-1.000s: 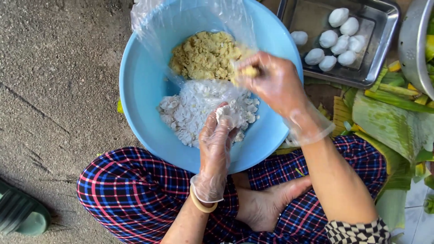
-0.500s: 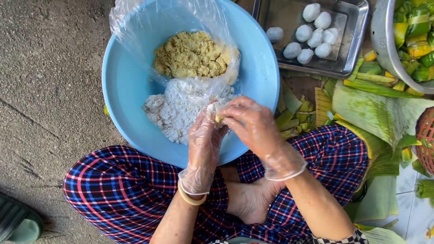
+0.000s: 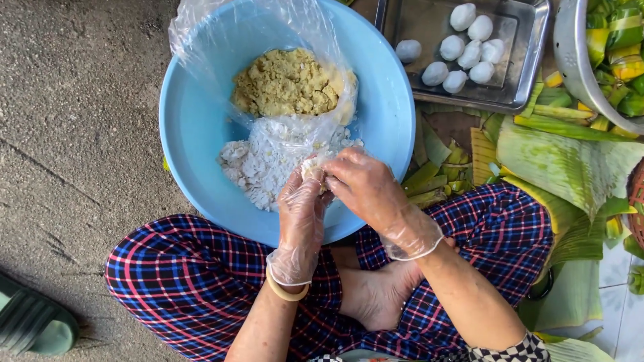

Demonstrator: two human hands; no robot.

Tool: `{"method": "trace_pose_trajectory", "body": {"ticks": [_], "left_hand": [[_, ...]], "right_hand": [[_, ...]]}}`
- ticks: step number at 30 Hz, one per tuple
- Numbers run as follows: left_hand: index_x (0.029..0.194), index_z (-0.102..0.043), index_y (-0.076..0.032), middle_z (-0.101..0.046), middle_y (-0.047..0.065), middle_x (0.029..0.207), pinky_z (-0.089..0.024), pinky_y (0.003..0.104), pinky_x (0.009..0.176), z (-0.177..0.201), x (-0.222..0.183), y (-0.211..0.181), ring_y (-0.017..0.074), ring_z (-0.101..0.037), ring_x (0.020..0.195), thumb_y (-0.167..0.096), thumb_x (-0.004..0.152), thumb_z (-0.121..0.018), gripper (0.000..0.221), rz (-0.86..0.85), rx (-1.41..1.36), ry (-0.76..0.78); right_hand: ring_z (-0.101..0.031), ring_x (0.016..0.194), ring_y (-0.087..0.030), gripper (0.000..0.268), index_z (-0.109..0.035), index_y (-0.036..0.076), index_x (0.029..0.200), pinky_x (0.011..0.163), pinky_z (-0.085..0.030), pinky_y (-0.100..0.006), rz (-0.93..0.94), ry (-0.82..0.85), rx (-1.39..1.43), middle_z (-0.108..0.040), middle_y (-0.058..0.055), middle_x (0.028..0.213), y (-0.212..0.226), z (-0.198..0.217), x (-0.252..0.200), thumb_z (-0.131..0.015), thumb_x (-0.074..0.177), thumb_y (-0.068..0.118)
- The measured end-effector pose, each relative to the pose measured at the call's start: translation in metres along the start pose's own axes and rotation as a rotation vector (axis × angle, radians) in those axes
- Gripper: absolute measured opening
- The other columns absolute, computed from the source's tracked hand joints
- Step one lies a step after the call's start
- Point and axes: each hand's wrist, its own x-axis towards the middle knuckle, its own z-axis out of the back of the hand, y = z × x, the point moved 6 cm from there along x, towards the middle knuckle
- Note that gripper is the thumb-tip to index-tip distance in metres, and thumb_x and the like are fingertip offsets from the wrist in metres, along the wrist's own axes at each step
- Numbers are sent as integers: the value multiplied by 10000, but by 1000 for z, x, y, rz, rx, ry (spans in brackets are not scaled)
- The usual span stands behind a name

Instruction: A person sitting on the floor is hand-forming small filled dough balls by combining white dough and yellow filling.

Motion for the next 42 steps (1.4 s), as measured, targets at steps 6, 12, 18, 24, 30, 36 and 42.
{"method": "trace_pose_trajectory", "body": {"ticks": [6,12,18,24,30,36,42], "left_hand": [[1278,-649,-49,-593,177,1156,-366,636,1121,5,11,-17,316,-556,1133,-186,928,-682,378,-52,-111,35],[1302,-639,-81,-660,168,1161,-390,552,1079,14,12,-13,278,-609,1114,-192,951,-641,368,-69,-70,114],[1251,-657,-63,-675,188,1255,-412,517,1093,7,18,-3,301,-625,1165,-191,948,-667,330,-65,-101,116],[1332,-614,-60,-603,233,1377,-553,422,856,-29,-20,-39,289,-600,1055,-375,918,-594,521,77,104,94],[1384,-556,37,-689,186,951,-608,310,736,-8,9,1,182,-704,794,-288,1047,-455,479,-145,-33,272],[1233,-650,62,-686,227,975,-616,357,747,-11,-5,-19,233,-679,767,-169,1020,-522,339,-119,-120,128],[997,-615,12,-586,89,798,-590,309,746,16,11,6,163,-619,752,-132,1054,-491,199,-232,42,123]], "right_hand": [[-717,972,-295,178,-730,94,1149,849,-586,-384,18,-203,134,-724,-129,1021,12,45,52,-641,1004,40],[-651,1134,-323,191,-745,78,1081,953,-556,-424,-52,-185,106,-674,-132,1111,-18,28,68,-641,947,-8],[-638,1157,-481,576,-547,88,1417,995,-557,-563,-437,68,616,-632,-282,1273,-2,-15,12,-742,912,284],[-665,756,-237,393,-638,8,1269,671,-588,-346,-567,96,1061,-691,-163,874,-23,-20,2,-743,905,114],[-737,1016,-361,223,-781,180,1063,847,-605,-470,-467,-79,391,-784,-135,1021,-4,-13,0,-805,842,195],[-728,1025,-353,375,-760,213,1182,892,-614,-480,-309,-184,421,-732,-101,1104,10,-3,-5,-782,841,57],[-730,905,-289,249,-764,138,1043,772,-625,-393,-131,-298,189,-678,-63,960,12,-32,-19,-740,857,-24]]}}
